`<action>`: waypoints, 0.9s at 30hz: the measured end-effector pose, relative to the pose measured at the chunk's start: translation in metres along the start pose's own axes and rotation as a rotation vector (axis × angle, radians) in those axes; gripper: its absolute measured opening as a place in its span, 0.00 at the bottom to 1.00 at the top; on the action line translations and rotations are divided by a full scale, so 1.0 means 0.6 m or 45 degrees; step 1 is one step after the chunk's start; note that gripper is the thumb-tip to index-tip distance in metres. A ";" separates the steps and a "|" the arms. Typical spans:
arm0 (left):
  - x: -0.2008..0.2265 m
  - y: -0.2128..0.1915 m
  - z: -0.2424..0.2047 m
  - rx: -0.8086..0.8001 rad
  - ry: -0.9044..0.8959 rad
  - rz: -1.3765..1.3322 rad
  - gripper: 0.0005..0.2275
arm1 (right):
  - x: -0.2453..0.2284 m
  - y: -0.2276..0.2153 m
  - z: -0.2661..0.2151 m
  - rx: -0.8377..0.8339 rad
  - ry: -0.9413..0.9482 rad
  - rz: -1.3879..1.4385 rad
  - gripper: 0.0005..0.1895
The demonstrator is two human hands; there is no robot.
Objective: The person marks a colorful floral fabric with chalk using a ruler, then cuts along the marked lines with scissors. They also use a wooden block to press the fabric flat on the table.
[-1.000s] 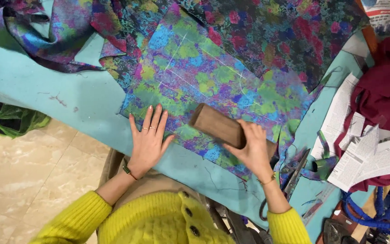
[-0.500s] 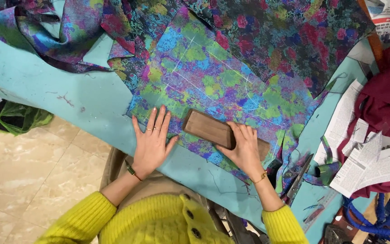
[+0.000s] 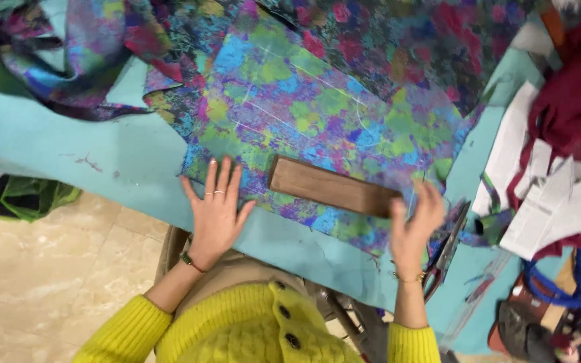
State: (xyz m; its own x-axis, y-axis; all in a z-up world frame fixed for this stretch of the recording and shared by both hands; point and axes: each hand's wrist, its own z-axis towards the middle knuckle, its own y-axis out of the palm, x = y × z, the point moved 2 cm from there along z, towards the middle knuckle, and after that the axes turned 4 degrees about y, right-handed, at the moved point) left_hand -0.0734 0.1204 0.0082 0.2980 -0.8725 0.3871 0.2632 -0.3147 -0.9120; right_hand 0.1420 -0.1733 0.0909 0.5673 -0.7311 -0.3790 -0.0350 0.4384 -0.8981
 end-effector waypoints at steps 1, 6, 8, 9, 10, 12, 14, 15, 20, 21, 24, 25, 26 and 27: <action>-0.008 -0.007 -0.003 -0.003 0.009 0.036 0.30 | 0.048 -0.008 -0.033 0.109 0.130 -0.065 0.26; -0.033 -0.038 -0.012 0.049 0.172 0.114 0.29 | 0.241 -0.008 -0.237 0.195 0.784 -0.356 0.25; -0.032 -0.039 -0.018 0.037 0.267 0.098 0.28 | 0.268 -0.004 -0.303 0.182 0.727 -0.503 0.22; -0.030 -0.035 -0.019 0.028 0.307 0.085 0.28 | 0.265 -0.005 -0.311 0.199 0.765 -0.516 0.22; -0.026 -0.030 -0.023 -0.001 0.370 0.088 0.28 | 0.264 -0.008 -0.320 0.202 0.808 -0.492 0.21; -0.018 -0.023 -0.028 -0.033 0.461 0.077 0.29 | 0.267 -0.014 -0.331 0.219 0.875 -0.482 0.21; -0.007 -0.020 -0.031 -0.072 0.577 0.043 0.28 | 0.282 -0.018 -0.334 0.152 1.086 -0.406 0.23; -0.004 -0.024 -0.029 -0.073 0.597 0.033 0.28 | 0.273 -0.029 -0.332 0.164 1.102 -0.414 0.23; -0.029 -0.027 -0.029 -0.068 0.589 0.029 0.29 | 0.242 -0.057 -0.306 0.075 1.077 -0.147 0.36; -0.038 -0.033 -0.028 -0.059 0.579 0.034 0.29 | 0.237 -0.061 -0.307 0.074 1.063 -0.144 0.36; -0.064 -0.046 -0.034 -0.045 0.504 0.051 0.29 | 0.236 -0.065 -0.315 0.027 1.175 -0.049 0.38; -0.072 -0.047 -0.037 -0.062 0.456 0.069 0.30 | 0.241 -0.064 -0.316 0.022 1.222 0.003 0.39; -0.081 -0.050 -0.041 -0.083 0.411 0.086 0.31 | 0.244 -0.063 -0.321 0.016 1.275 0.055 0.40; -0.080 -0.054 -0.043 -0.075 0.401 0.091 0.31 | 0.229 -0.071 -0.309 0.013 1.262 0.059 0.40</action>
State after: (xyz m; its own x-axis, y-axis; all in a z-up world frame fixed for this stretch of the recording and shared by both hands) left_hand -0.1197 0.1630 0.0153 0.0133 -0.9630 0.2692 0.1954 -0.2616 -0.9452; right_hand 0.0688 -0.3895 0.0357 -0.3789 -0.8178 -0.4331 -0.0299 0.4786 -0.8775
